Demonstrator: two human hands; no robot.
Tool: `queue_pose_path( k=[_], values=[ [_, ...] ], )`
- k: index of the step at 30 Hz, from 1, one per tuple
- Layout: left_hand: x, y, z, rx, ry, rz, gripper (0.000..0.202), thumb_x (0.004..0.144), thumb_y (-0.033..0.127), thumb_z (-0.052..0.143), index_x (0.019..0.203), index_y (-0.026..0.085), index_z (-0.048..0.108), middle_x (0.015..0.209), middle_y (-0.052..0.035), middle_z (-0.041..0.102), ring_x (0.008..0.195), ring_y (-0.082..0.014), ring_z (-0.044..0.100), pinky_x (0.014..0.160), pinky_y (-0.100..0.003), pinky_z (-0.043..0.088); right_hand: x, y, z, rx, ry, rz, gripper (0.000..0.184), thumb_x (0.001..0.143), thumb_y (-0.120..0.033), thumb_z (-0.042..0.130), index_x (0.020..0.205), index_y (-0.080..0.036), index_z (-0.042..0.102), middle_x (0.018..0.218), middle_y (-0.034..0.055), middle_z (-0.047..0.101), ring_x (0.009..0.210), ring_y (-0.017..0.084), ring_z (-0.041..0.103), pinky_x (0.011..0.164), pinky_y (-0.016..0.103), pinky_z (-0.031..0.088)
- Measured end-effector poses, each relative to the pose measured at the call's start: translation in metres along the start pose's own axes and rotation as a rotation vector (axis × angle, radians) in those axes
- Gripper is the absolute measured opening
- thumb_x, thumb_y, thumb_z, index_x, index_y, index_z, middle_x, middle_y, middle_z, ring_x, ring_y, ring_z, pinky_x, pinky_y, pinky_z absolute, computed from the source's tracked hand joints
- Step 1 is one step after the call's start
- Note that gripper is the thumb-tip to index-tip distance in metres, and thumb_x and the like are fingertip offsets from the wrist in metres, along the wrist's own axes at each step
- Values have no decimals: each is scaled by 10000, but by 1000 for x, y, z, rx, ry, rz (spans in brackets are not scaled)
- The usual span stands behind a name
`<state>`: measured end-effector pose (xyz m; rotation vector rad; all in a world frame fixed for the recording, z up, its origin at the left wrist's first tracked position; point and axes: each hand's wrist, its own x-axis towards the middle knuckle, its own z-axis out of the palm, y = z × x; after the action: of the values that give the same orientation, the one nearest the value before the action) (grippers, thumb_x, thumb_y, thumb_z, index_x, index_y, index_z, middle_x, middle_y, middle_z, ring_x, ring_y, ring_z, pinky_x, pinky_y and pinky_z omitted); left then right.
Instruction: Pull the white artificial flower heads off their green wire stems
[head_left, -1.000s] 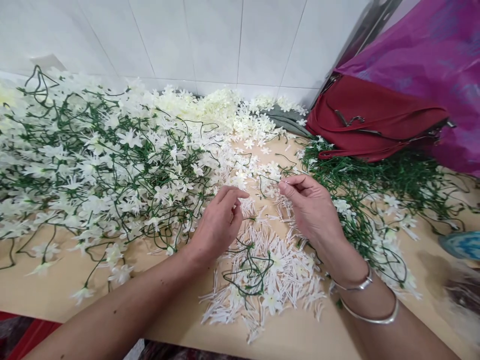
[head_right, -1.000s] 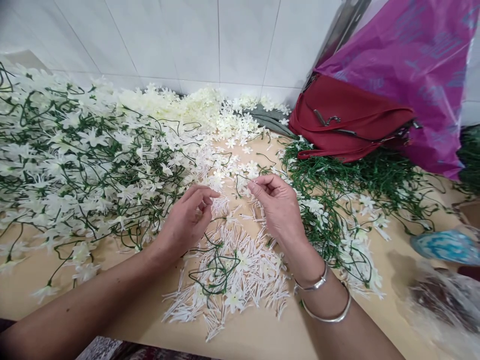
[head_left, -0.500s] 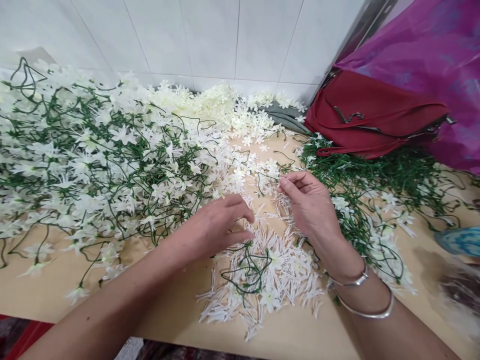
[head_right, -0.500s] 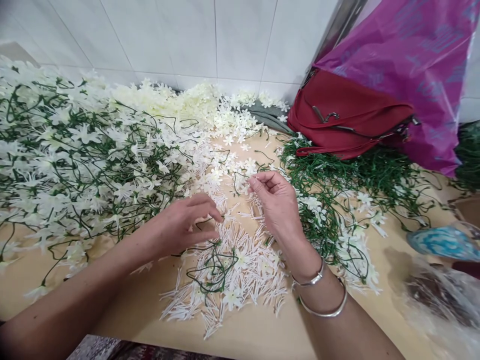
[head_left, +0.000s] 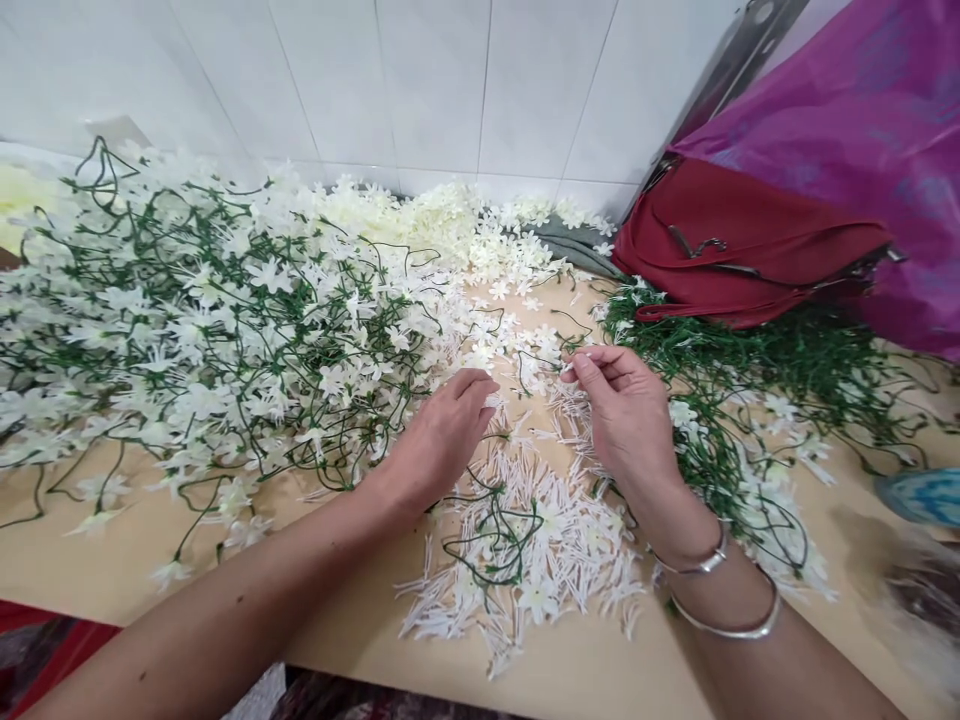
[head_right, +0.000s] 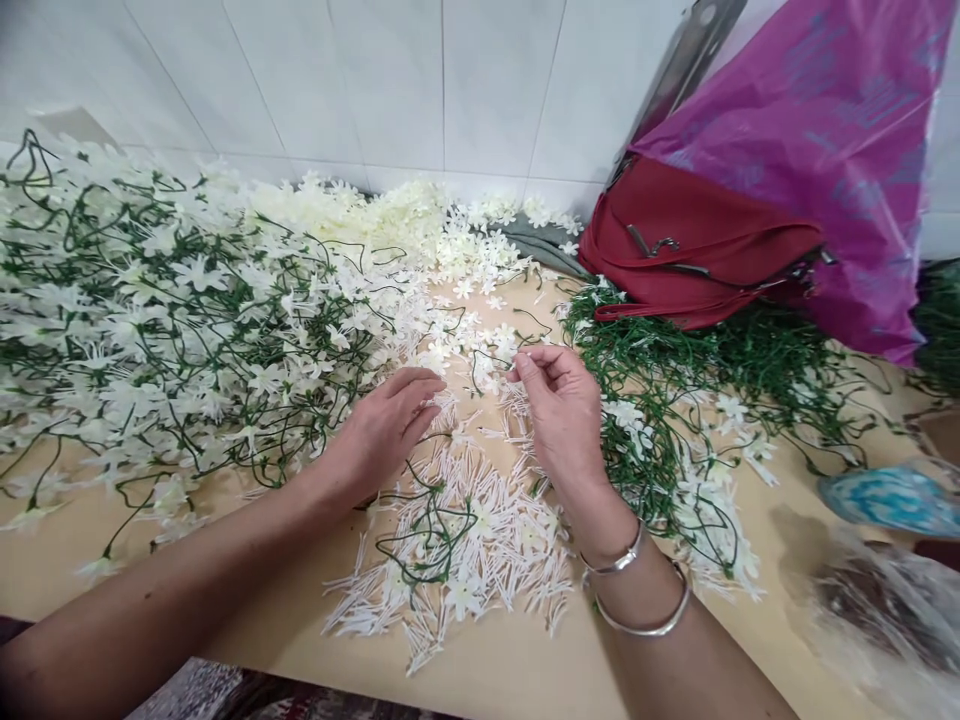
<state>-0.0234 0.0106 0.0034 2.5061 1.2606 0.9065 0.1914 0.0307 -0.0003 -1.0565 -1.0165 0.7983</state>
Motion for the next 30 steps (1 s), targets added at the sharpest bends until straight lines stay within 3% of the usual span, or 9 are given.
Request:
queue_pose_path(
  k=[7, 15, 20, 30],
  values=[
    [9, -11, -2, 140, 8, -19, 244, 1054, 174, 441, 1271, 139, 548, 1389, -166, 577, 1163, -246, 646, 982, -386, 562, -2, 1, 1, -49, -48, 23, 108, 790, -271, 778, 857, -219, 711, 758, -21, 669, 697, 137, 616, 729, 296, 480],
    [53, -9, 5, 403, -60, -102, 209, 1005, 64, 437, 1110, 137, 602, 1117, -127, 654, 998, -239, 624, 864, -362, 525, -4, 1, 2, -86, -68, 20, 142, 810, -325, 763, 864, -217, 689, 761, -14, 662, 697, 157, 607, 728, 315, 475],
    [55, -11, 6, 459, -68, -129, 225, 976, 43, 446, 1037, 156, 630, 1019, -114, 667, 943, -253, 627, 776, -345, 495, -5, 0, 3, -117, -95, 34, 156, 818, -357, 743, 844, -224, 664, 746, -12, 650, 694, 167, 600, 713, 321, 475],
    [58, -18, 8, 428, -118, -187, 246, 997, 76, 423, 1066, 133, 652, 1013, -144, 671, 890, -270, 635, 705, -343, 454, -13, -6, 9, -135, -126, 66, 148, 831, -342, 747, 858, -219, 670, 754, -10, 670, 711, 159, 619, 738, 318, 494]
  ],
)
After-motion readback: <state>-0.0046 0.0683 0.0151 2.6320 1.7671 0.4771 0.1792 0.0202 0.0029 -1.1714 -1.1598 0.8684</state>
